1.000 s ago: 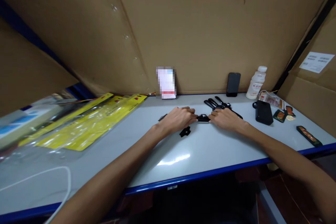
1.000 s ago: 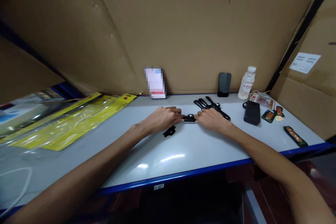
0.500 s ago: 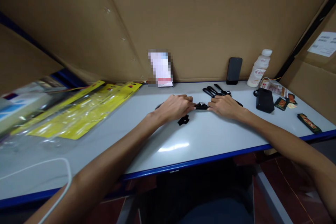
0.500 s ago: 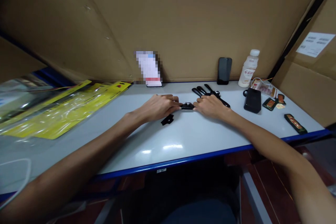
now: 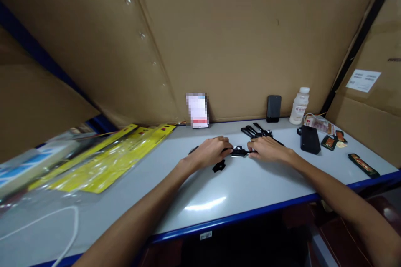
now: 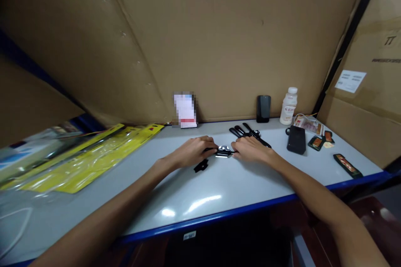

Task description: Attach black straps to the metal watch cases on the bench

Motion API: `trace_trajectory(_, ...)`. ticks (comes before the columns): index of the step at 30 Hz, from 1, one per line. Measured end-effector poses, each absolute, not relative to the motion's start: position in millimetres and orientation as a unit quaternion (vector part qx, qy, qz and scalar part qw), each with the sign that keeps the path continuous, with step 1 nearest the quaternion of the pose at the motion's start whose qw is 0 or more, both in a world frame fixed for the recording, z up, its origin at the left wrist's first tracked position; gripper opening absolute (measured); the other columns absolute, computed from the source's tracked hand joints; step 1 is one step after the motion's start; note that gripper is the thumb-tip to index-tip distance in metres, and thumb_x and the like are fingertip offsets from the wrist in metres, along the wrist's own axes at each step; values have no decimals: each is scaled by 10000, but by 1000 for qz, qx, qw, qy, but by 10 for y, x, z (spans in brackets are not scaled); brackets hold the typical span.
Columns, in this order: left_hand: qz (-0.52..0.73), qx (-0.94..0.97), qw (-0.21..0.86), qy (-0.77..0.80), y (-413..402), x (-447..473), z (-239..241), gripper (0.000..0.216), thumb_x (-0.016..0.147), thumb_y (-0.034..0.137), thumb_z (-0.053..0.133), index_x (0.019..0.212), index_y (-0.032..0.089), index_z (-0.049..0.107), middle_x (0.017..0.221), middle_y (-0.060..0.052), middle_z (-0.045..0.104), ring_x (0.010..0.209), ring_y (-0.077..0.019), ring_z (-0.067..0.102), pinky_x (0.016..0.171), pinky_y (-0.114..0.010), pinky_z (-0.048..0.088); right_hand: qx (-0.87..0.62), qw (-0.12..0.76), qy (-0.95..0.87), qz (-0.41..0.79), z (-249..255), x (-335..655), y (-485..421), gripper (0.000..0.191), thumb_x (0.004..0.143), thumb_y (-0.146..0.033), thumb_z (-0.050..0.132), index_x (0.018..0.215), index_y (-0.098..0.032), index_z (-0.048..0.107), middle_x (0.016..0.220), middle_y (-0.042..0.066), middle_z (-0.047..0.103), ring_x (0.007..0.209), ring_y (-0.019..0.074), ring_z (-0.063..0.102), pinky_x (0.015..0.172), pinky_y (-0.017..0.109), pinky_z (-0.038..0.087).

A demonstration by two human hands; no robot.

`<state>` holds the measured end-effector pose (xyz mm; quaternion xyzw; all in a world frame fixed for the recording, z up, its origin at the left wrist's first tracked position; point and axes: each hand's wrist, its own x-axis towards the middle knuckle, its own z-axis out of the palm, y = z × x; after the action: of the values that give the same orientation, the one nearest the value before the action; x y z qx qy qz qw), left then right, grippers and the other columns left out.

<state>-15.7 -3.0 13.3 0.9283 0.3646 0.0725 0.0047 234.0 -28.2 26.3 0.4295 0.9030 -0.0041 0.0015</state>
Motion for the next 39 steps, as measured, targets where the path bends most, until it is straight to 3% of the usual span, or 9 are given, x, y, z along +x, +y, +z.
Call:
trace_trajectory(4, 97, 926, -14, 366, -52, -89, 98, 300, 1034, 263, 412, 1170, 210, 674, 1061, -81, 686, 994, -220, 640, 789, -305, 481, 440, 12, 898, -5, 254, 2356, -280, 228, 969, -331, 568, 1065, -165, 690, 1049, 132, 711, 885, 252, 656, 731, 337, 408)
trace_trajectory(13, 86, 879, -100, 458, -133, 206, 56, 414, 1034, 451, 406, 852, 166, 646, 881, -137, 681, 923, -282, 640, 783, -384, 494, 426, 7, 905, 11, 214, 2297, -307, 256, 994, -319, 519, 1119, -150, 664, 1073, 138, 709, 927, 266, 674, 744, 334, 423)
trace_trajectory(23, 106, 851, -61, 511, -133, 342, -91, 248, 981, 276, 440, 926, 133, 635, 939, -159, 705, 946, -291, 663, 775, -369, 486, 425, 5, 905, 8, 192, 2187, -368, 266, 1003, -311, 491, 1137, -136, 640, 1054, 150, 720, 944, 285, 694, 744, 342, 431)
trace_trajectory(32, 71, 919, -64, 382, 33, 212, -52, 172, 954, 149, 423, 924, 153, 592, 938, -126, 673, 931, -261, 621, 826, -364, 455, 418, 27, 908, -2, 207, 2162, -379, 287, 1008, -314, 494, 1167, -116, 628, 1118, 161, 710, 996, 306, 687, 800, 362, 456)
trace_trajectory(39, 145, 901, -13, 408, 60, 5, 19, 257, 1033, 266, 367, 910, 183, 577, 918, -86, 658, 866, -230, 600, 759, -342, 437, 451, 26, 892, 6, 240, 2249, -355, 294, 1009, -326, 485, 1158, -123, 637, 1100, 172, 708, 989, 303, 679, 798, 363, 450)
